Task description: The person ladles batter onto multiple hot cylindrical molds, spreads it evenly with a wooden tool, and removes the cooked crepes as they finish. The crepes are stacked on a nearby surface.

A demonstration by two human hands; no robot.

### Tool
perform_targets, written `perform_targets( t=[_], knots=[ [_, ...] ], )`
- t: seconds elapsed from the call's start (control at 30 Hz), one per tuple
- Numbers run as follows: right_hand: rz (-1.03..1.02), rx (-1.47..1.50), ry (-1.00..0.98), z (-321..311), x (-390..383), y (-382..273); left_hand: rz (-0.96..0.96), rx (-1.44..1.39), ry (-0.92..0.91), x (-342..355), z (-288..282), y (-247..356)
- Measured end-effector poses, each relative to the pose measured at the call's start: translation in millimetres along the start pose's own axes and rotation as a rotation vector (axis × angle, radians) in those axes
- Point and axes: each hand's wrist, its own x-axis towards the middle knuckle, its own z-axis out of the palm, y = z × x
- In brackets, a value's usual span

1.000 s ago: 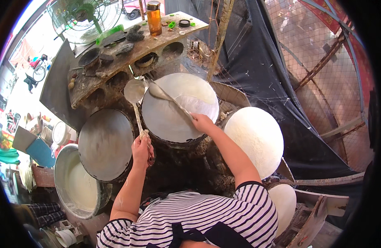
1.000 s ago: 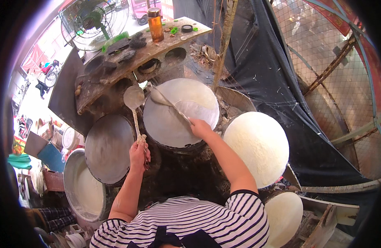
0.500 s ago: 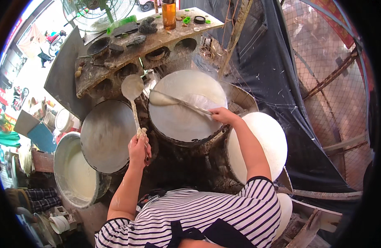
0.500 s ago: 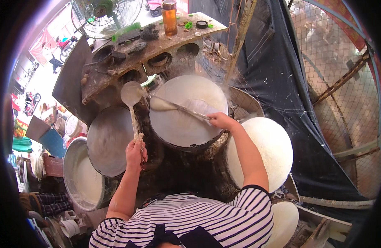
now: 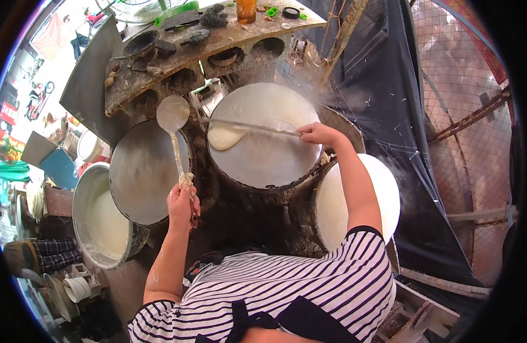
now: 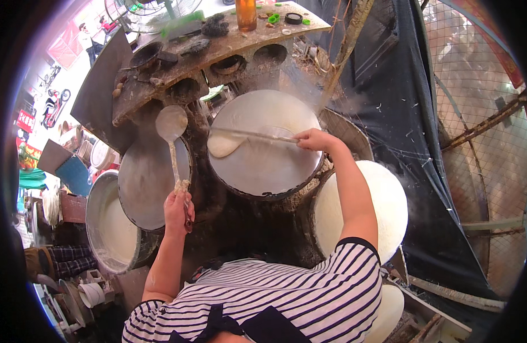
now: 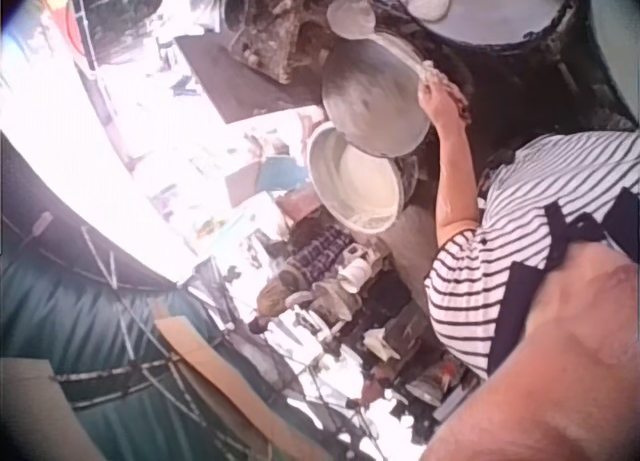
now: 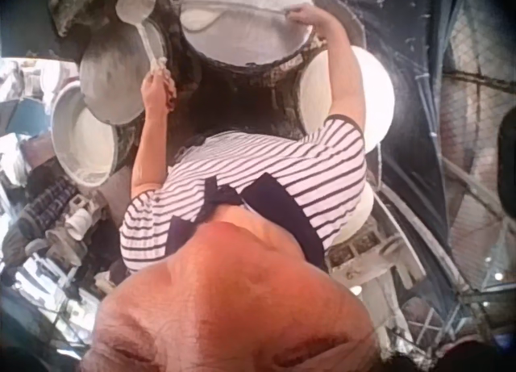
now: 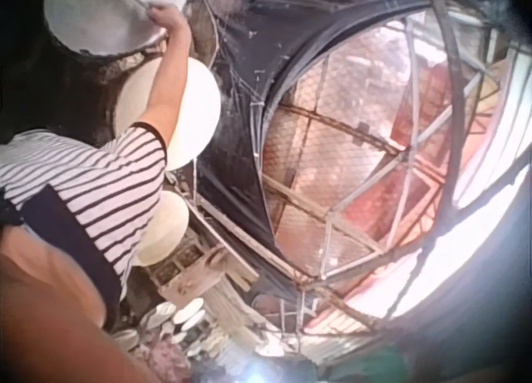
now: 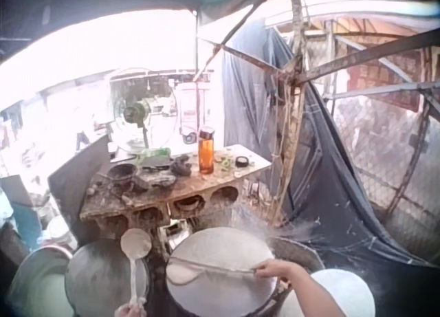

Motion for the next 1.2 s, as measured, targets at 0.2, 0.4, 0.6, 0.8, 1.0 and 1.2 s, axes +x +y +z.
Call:
perform_targets(
  t=[0.2,0.4,0.6,0.8,1.0,1.2],
  knots=[
    [0.077,-0.088,-0.096,-7.0,30.8,-43.9,-0.002,0.033,0.034,-16.6,-7.9,-0.2],
    [-0.024,-0.138,0.036,15.3,-50.7,-20.6,-0.016,0.021,-0.012,-11.3,-24.4,2.0],
    [0.090,0.143,0.567,186.7,-126.4,-12.3,-0.062,0.037,-0.190,9.7,-59.6,5.3],
    [0.022,1.229,0.526,344.7,14.9,-174.7,-0.090,0.138,-0.303,15.8,-99.0,20.6],
    [0.068,1.458,0.829,414.3,5.4,-192.0,-0.081,0.192,-0.370,20.6,-135.0,40.1],
    [0.041,1.215,0.829,416.2,23.8,-202.5,-0.141,0.199,-0.385,15.5,-137.3,44.0]
  ],
)
